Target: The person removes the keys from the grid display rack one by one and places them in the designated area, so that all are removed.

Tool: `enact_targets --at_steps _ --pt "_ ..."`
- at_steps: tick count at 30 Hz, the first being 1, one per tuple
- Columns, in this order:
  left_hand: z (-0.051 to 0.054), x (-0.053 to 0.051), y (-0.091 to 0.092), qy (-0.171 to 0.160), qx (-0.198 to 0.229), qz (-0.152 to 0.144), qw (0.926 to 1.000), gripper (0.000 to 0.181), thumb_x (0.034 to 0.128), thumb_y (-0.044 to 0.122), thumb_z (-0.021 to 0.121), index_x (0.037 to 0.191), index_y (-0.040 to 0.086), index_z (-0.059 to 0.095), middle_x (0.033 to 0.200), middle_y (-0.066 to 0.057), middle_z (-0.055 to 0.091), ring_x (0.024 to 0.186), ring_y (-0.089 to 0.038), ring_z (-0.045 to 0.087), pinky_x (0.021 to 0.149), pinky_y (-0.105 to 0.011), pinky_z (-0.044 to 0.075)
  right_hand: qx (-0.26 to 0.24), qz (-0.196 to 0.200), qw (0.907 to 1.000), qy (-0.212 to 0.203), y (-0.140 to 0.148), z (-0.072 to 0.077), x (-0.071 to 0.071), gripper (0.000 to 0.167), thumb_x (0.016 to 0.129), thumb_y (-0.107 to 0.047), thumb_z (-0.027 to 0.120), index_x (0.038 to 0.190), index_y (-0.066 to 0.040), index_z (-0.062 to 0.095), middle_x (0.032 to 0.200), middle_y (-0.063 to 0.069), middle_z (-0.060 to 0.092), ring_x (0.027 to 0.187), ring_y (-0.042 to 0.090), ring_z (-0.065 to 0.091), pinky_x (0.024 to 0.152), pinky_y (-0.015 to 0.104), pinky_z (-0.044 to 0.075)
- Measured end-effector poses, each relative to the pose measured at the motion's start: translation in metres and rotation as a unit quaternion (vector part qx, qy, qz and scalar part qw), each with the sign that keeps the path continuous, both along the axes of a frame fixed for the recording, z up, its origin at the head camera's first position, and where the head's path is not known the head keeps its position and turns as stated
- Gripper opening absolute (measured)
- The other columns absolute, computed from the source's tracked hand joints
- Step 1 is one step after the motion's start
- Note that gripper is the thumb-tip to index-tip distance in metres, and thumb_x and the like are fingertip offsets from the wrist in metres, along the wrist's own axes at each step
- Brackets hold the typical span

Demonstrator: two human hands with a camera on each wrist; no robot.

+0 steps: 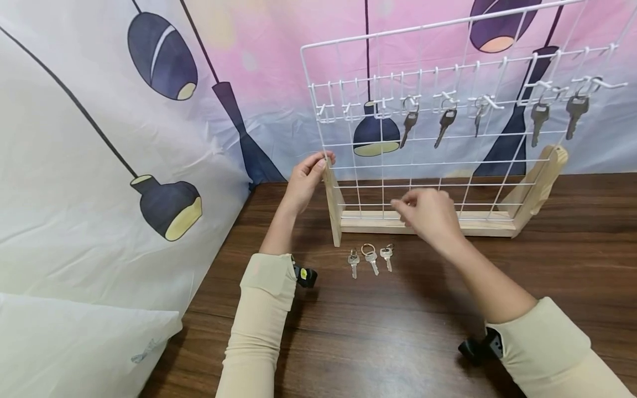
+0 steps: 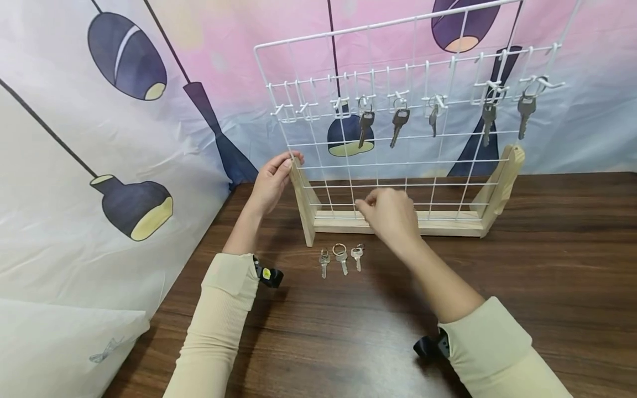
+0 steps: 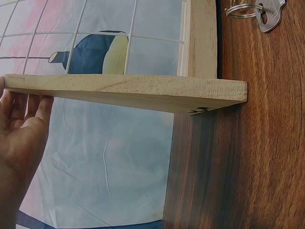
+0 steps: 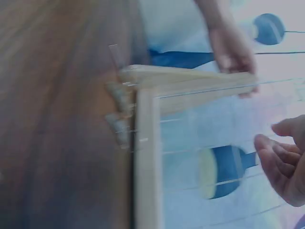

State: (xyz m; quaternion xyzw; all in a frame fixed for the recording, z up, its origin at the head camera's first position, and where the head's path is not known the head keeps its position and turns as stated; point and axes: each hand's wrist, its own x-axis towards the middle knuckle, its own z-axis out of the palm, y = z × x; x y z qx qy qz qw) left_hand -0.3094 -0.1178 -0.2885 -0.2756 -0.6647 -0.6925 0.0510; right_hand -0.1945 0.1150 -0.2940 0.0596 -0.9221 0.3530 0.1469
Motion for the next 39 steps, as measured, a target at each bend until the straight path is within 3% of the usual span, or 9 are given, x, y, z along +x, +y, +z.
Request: enact_targets --at_steps 3,7,9,12,17,20,28,33,39 --pt "0.0 0.0 0.0 0.0 0.001 -0.001 1.0 0.032 0.0975 0.002 0.041 0.122 -0.018 0.046 0.121 -0.036 0.047 0.11 -0.021 0.053 0.095 -0.035 0.042 -0.013 -0.027 0.9916 0.126 -0.002 0.017 0.0 0.026 0.09 -0.026 0.06 0.087 -0.001 0.071 0.061 0.006 0.065 0.046 0.017 0.055 0.049 0.031 0.041" --pt "-0.001 -0.001 0.0 -0.002 -0.005 0.002 1.0 0.032 0.0976 0.002 0.042 0.122 -0.017 0.046 0.121 -0.035 0.048 0.109 -0.019 0.053 0.095 -0.035 0.042 -0.004 -0.057 0.952 0.301 -0.003 0.036 -0.004 0.024 0.088 -0.02 0.062 0.084 0.001 0.07 0.063 0.011 0.066 0.046 0.024 0.056 0.045 0.035 0.037" --pt "0.0 -0.002 -0.001 -0.002 -0.009 0.004 1.0 0.032 0.0977 0.003 0.042 0.122 -0.016 0.047 0.121 -0.035 0.048 0.109 -0.019 0.053 0.095 -0.034 0.042 0.004 -0.075 0.9357 0.345 -0.003 0.047 -0.007 0.024 0.088 -0.021 0.062 0.085 0.002 0.069 0.064 0.012 0.067 0.048 0.027 0.058 0.044 0.038 0.038" --pt "0.0 -0.001 -0.001 -0.003 -0.01 0.004 0.9999 0.032 0.0978 0.003 0.042 0.122 -0.016 0.047 0.122 -0.036 0.047 0.109 -0.02 0.053 0.096 -0.034 0.042 -0.002 -0.1 0.9343 0.342 -0.004 0.062 -0.012 0.027 0.089 -0.022 0.061 0.09 0.003 0.069 0.068 0.013 0.068 0.055 0.031 0.061 0.05 0.043 0.041" --pt "0.0 0.001 -0.003 -0.007 -0.006 0.002 1.0 0.032 0.0977 0.003 0.041 0.122 -0.017 0.046 0.122 -0.036 0.046 0.11 -0.02 0.052 0.096 -0.034 0.041 0.011 -0.13 0.9531 0.273 -0.006 0.079 -0.02 0.035 0.09 -0.029 0.059 0.102 0.002 0.068 0.077 0.014 0.069 0.07 0.036 0.064 0.065 0.047 0.044" --pt "0.0 0.001 -0.003 -0.006 -0.004 -0.001 1.0 0.032 0.0975 0.002 0.041 0.123 -0.017 0.046 0.122 -0.036 0.046 0.11 -0.02 0.052 0.096 -0.035 0.041 0.022 -0.139 0.9578 0.251 -0.007 0.082 -0.025 0.038 0.089 -0.031 0.06 0.104 0.003 0.067 0.08 0.014 0.069 0.075 0.038 0.063 0.066 0.046 0.045" --pt "0.0 -0.001 -0.001 0.001 -0.004 -0.006 1.0 0.032 0.0975 0.002 0.042 0.123 -0.017 0.046 0.123 -0.036 0.046 0.112 -0.023 0.053 0.096 -0.034 0.041 -0.035 -0.124 0.9435 0.305 -0.007 0.079 -0.028 0.022 0.087 -0.01 0.055 0.079 0.006 0.067 0.067 0.016 0.067 0.059 0.031 0.063 0.06 0.043 0.047" --pt "0.0 -0.002 0.0 -0.001 -0.003 -0.006 1.0 0.032 0.0977 0.003 0.042 0.124 -0.016 0.046 0.124 -0.035 0.046 0.113 -0.024 0.052 0.097 -0.034 0.04 -0.056 -0.112 0.938 0.323 -0.009 0.076 -0.027 0.02 0.084 -0.007 0.056 0.069 0.004 0.062 0.058 0.014 0.063 0.051 0.028 0.057 0.053 0.037 0.039" --pt "0.0 0.0 -0.001 -0.007 0.005 -0.006 0.9999 0.032 0.0974 0.002 0.041 0.123 -0.017 0.045 0.124 -0.036 0.046 0.112 -0.022 0.052 0.097 -0.034 0.04 -0.064 -0.104 0.936 0.33 -0.009 0.075 -0.019 0.022 0.083 -0.006 0.055 0.062 0.0 0.059 0.049 0.008 0.056 0.043 0.008 0.04 0.046 0.023 0.026"
